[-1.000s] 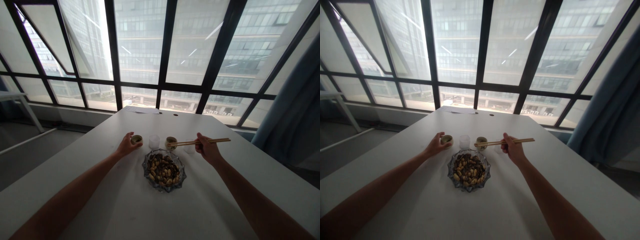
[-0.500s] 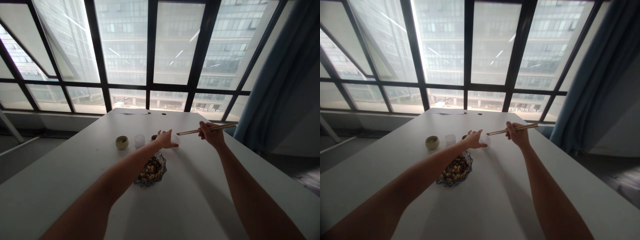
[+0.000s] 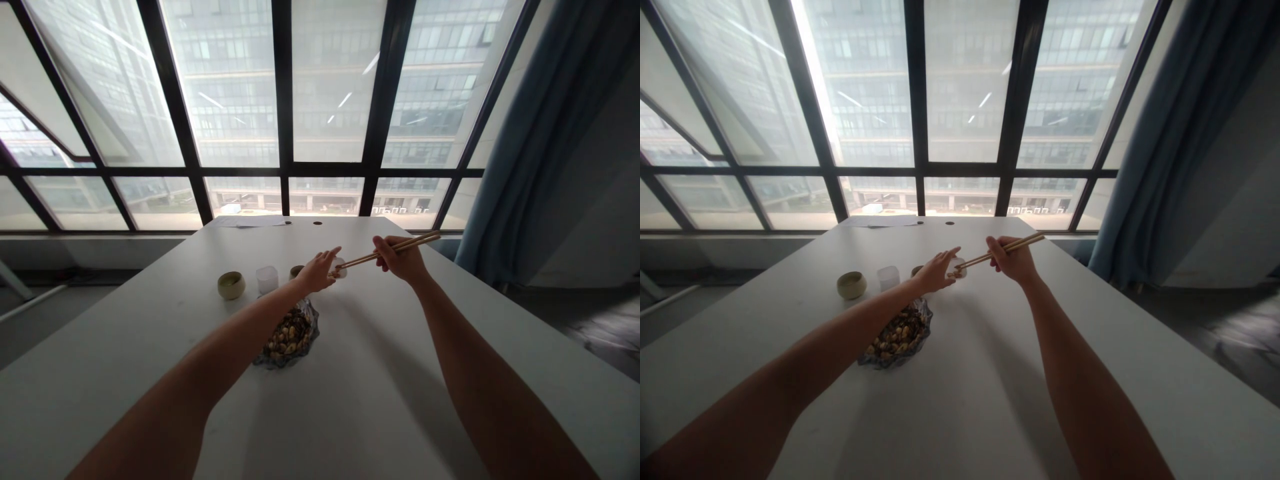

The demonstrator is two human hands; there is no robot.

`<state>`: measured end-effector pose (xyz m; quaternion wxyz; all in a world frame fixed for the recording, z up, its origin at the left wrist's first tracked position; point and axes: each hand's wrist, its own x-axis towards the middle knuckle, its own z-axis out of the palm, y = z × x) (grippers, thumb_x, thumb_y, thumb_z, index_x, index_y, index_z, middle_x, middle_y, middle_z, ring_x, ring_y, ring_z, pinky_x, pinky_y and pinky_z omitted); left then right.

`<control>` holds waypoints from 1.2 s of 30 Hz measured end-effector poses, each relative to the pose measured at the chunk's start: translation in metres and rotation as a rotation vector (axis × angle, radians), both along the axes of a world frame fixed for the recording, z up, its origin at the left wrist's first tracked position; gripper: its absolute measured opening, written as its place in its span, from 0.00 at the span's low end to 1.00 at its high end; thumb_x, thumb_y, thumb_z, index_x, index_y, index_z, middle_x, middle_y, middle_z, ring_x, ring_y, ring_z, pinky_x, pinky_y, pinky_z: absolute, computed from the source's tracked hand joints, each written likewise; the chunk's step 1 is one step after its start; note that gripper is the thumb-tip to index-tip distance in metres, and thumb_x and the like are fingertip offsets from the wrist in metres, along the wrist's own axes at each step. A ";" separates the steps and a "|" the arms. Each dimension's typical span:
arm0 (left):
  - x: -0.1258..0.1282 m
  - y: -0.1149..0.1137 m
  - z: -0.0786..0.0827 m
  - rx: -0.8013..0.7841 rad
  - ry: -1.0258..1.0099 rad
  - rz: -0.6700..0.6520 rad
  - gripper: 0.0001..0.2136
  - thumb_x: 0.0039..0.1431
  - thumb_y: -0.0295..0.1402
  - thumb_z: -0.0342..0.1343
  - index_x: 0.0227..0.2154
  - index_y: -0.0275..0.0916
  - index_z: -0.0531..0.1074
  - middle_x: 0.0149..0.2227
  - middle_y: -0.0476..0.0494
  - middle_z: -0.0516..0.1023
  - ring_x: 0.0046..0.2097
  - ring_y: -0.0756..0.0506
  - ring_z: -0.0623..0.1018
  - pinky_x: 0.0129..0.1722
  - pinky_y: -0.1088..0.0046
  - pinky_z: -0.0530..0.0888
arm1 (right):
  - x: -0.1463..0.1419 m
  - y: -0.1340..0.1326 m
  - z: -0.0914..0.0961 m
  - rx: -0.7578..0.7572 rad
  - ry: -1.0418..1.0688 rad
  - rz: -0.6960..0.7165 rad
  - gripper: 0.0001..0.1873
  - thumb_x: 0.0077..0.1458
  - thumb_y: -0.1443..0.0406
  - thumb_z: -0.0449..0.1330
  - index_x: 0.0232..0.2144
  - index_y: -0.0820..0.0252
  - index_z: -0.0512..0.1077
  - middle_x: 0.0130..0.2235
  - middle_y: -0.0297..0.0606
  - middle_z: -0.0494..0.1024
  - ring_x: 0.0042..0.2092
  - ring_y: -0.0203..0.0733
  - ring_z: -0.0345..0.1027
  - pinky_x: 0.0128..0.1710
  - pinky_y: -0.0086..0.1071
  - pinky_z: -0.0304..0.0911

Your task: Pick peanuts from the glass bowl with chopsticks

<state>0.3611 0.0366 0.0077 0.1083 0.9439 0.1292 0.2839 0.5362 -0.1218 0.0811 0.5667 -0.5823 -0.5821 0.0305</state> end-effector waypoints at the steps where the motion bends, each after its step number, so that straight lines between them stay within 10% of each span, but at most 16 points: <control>1: 0.000 0.001 -0.001 -0.021 -0.002 0.002 0.45 0.48 0.30 0.62 0.67 0.39 0.45 0.59 0.30 0.67 0.60 0.33 0.68 0.59 0.51 0.65 | -0.001 0.002 -0.001 -0.014 -0.001 0.017 0.31 0.51 0.39 0.59 0.19 0.61 0.72 0.16 0.37 0.73 0.16 0.33 0.63 0.14 0.26 0.59; 9: 0.008 0.010 -0.006 -0.115 0.144 0.123 0.48 0.46 0.40 0.68 0.66 0.36 0.48 0.55 0.29 0.74 0.57 0.31 0.73 0.55 0.53 0.68 | -0.011 0.004 0.000 -0.006 -0.054 -0.014 0.32 0.53 0.39 0.57 0.19 0.60 0.72 0.16 0.37 0.72 0.16 0.34 0.64 0.15 0.26 0.57; 16: 0.001 0.015 0.008 -0.048 0.315 0.174 0.46 0.46 0.48 0.67 0.65 0.36 0.53 0.58 0.28 0.71 0.62 0.33 0.69 0.66 0.50 0.50 | -0.030 -0.006 0.019 0.054 0.184 0.050 0.33 0.49 0.37 0.59 0.16 0.60 0.71 0.12 0.35 0.68 0.12 0.32 0.57 0.11 0.26 0.53; 24: -0.126 0.025 0.042 0.043 0.047 0.256 0.23 0.60 0.46 0.56 0.56 0.42 0.68 0.60 0.40 0.71 0.62 0.38 0.68 0.67 0.51 0.50 | -0.080 -0.015 0.030 -0.291 0.066 0.299 0.32 0.46 0.38 0.62 0.16 0.61 0.73 0.13 0.36 0.70 0.13 0.32 0.60 0.11 0.25 0.54; 30: -0.213 0.052 0.004 -0.045 -0.180 0.576 0.21 0.60 0.47 0.54 0.49 0.37 0.72 0.53 0.36 0.76 0.57 0.36 0.73 0.59 0.54 0.67 | -0.106 -0.008 0.009 -0.439 -0.065 0.435 0.29 0.49 0.42 0.62 0.18 0.62 0.72 0.17 0.37 0.73 0.17 0.32 0.64 0.16 0.24 0.58; 36: -0.230 0.058 -0.040 -0.177 -0.244 0.642 0.25 0.60 0.51 0.53 0.51 0.36 0.70 0.52 0.33 0.75 0.55 0.36 0.74 0.57 0.54 0.70 | -0.110 -0.004 0.000 -0.462 -0.097 0.426 0.29 0.52 0.41 0.60 0.20 0.61 0.71 0.16 0.35 0.72 0.16 0.32 0.62 0.15 0.25 0.57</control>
